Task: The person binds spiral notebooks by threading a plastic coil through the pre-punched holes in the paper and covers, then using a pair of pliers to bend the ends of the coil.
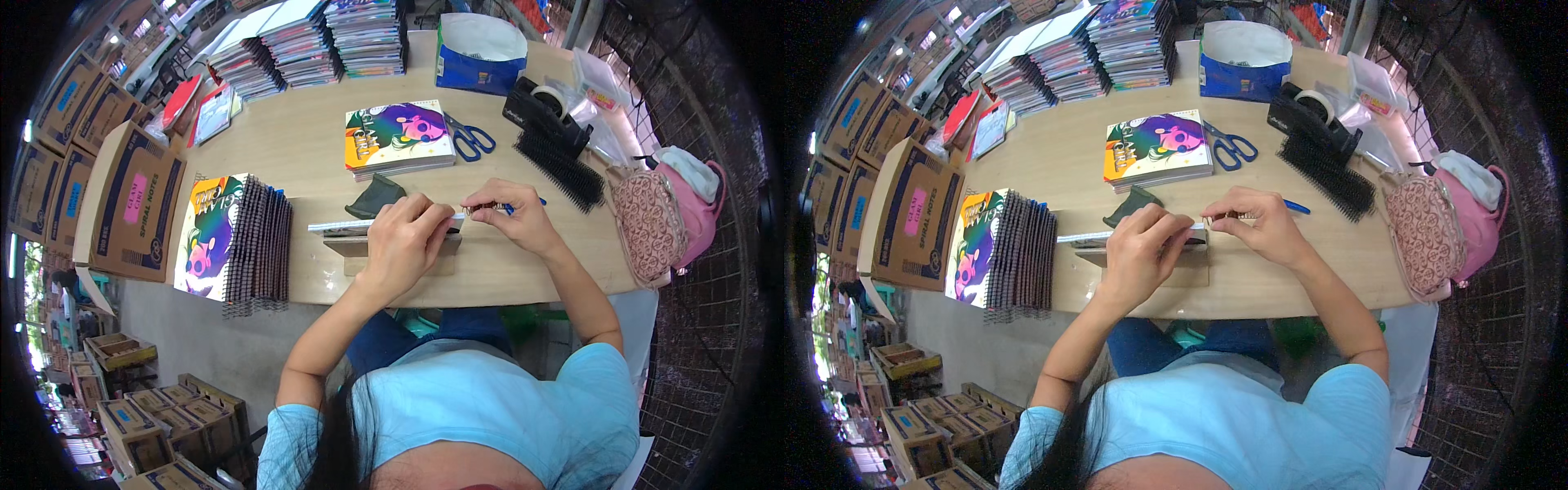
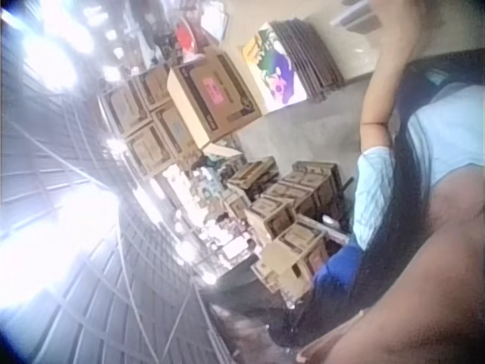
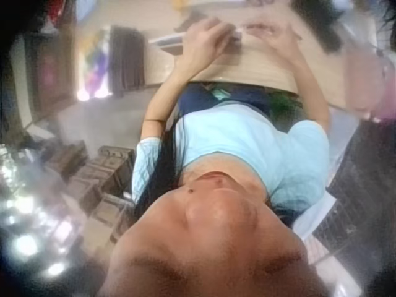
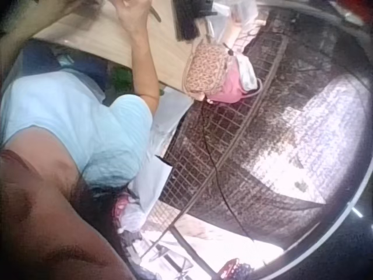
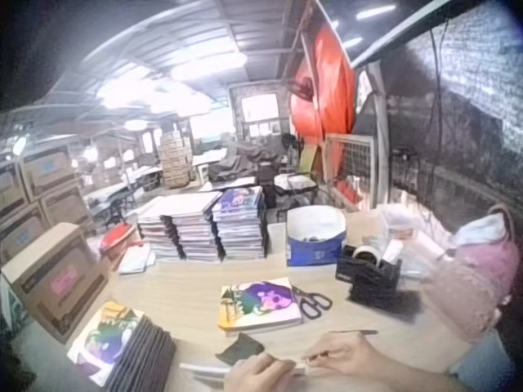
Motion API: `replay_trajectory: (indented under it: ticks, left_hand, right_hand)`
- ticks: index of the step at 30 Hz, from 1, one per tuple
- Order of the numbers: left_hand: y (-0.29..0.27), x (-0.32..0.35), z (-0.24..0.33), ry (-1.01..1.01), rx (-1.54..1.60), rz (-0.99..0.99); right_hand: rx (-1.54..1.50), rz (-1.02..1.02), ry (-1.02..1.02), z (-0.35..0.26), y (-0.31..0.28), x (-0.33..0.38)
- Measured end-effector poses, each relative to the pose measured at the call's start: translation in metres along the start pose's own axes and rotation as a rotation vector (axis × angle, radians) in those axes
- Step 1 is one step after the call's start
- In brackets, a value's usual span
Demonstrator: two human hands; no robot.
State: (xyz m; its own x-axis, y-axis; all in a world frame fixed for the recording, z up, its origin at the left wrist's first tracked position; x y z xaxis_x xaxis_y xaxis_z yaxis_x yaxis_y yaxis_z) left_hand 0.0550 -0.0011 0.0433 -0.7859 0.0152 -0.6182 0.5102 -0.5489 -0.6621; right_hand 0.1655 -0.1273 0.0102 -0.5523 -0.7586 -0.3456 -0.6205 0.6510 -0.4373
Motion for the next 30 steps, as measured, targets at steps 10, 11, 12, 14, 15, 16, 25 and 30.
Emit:
replay_trajectory:
  ticks: [10, 11, 12, 14, 15, 16, 25, 30]
  left_hand:
    - [0.005, 0.0, 0.0, 0.022, -0.018, 0.043]
    - [0.005, -0.001, 0.0, 0.02, -0.015, 0.048]
    - [0.005, 0.0, 0.0, 0.018, -0.015, 0.05]
    - [0.005, 0.0, -0.001, 0.015, -0.013, 0.055]
    - [0.004, 0.0, 0.0, 0.016, -0.012, 0.052]
    - [0.004, 0.0, 0.0, 0.018, -0.012, 0.049]
    - [0.004, 0.0, -0.003, -0.007, 0.009, 0.04]
    - [0.003, 0.0, -0.003, -0.008, 0.009, 0.031]
  right_hand:
    - [-0.075, -0.008, 0.036, 0.004, 0.002, -0.004]
    - [-0.081, 0.035, -0.015, 0.001, 0.0, -0.004]
    - [-0.033, 0.036, -0.038, -0.002, 0.0, -0.004]
    - [0.063, 0.039, -0.085, -0.008, 0.001, -0.005]
    - [0.054, 0.045, -0.08, -0.006, 0.0, -0.005]
    - [0.046, 0.052, -0.074, -0.003, -0.001, -0.006]
    - [-0.002, 0.007, -0.089, -0.005, 0.004, -0.001]
    - [0.102, -0.157, 0.013, -0.009, 0.006, 0.001]
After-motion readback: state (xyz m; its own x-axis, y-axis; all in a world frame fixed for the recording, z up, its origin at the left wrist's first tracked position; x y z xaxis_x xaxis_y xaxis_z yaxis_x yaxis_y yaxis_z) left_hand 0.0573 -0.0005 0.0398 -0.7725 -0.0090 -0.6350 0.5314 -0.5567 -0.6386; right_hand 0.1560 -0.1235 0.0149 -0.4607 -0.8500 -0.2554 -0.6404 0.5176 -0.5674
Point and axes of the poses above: each hand's wrist, its own x-axis away from the middle knuckle, its own y-axis out of the palm, z = x × y, the point moved 7 cm from there along -x, towards the middle knuckle, and after that the axes turned 4 degrees about x, right-handed, at the moved point
